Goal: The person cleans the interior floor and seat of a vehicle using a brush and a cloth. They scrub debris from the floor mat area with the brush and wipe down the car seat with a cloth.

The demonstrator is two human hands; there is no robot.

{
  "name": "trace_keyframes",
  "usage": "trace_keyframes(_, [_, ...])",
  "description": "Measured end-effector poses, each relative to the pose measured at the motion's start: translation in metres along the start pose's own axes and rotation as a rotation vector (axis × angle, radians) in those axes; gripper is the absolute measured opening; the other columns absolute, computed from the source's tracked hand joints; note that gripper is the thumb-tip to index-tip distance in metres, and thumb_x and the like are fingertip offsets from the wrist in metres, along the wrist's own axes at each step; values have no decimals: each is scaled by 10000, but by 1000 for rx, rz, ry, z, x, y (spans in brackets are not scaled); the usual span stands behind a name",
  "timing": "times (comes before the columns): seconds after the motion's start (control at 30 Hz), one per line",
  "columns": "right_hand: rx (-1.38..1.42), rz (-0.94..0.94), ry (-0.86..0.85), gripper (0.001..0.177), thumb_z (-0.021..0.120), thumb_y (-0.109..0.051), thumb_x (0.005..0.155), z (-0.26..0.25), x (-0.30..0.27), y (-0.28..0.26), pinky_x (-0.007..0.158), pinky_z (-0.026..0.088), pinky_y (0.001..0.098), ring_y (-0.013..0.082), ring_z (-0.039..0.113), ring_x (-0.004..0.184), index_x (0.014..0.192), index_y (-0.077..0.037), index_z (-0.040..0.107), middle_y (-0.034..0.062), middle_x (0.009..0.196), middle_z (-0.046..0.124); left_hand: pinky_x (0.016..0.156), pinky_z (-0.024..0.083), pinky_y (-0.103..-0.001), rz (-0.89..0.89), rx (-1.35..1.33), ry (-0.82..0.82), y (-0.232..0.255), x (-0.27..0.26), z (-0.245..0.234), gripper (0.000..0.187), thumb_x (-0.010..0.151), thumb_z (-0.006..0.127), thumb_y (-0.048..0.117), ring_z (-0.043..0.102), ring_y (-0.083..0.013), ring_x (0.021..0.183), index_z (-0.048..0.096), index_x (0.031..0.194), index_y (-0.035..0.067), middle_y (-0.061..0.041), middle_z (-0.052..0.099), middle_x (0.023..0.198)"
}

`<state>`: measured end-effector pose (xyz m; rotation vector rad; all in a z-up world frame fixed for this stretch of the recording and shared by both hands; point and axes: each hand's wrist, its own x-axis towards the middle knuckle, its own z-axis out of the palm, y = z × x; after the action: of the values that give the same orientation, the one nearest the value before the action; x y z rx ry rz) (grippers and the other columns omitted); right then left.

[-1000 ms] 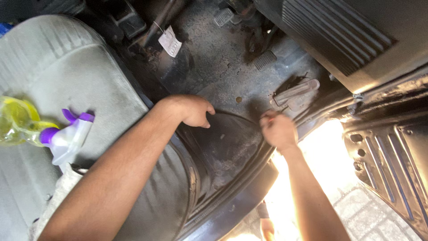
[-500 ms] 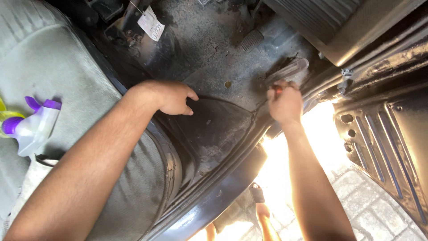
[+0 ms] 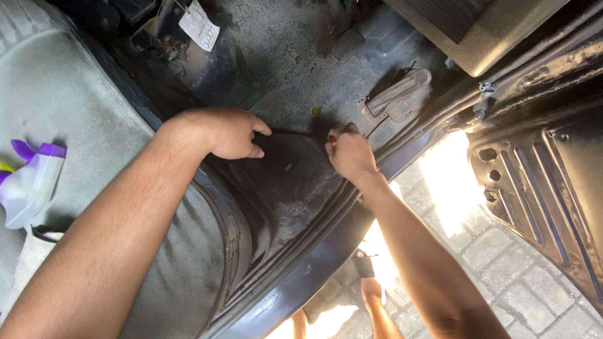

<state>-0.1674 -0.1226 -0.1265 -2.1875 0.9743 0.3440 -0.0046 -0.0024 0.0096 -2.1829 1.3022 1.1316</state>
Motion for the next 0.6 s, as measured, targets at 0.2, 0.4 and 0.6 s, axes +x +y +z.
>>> trace_keyframes(0.2, [139, 32, 268, 227, 494, -118, 847, -35, 18, 8, 775, 507, 322, 228, 637, 799, 1052, -83, 585, 144, 1108, 502, 981, 388, -324, -59, -52, -43, 9, -9, -6, 529, 792, 582, 310, 504, -211, 1153, 429, 1294, 239, -45, 520, 1254])
trace_keyframes(0.4, [7, -80, 322, 232, 581, -194, 780, 5, 24, -18, 774, 474, 416, 360, 555, 890, 956, -54, 636, 217, 1063, 501, 960, 400, -314, 17, -86, -7, 0, 2, -6, 537, 767, 609, 300, 523, -229, 1130, 458, 1271, 191, -81, 543, 1224])
trace_keyframes(0.6, [92, 196, 323, 343, 542, -319, 832, -24, 9, -6, 829, 476, 418, 358, 604, 896, 918, -2, 641, 235, 951, 617, 943, 407, -313, 40, -113, 8, -8, 4, -5, 539, 760, 613, 295, 536, -233, 1109, 461, 1264, 179, -86, 551, 1209])
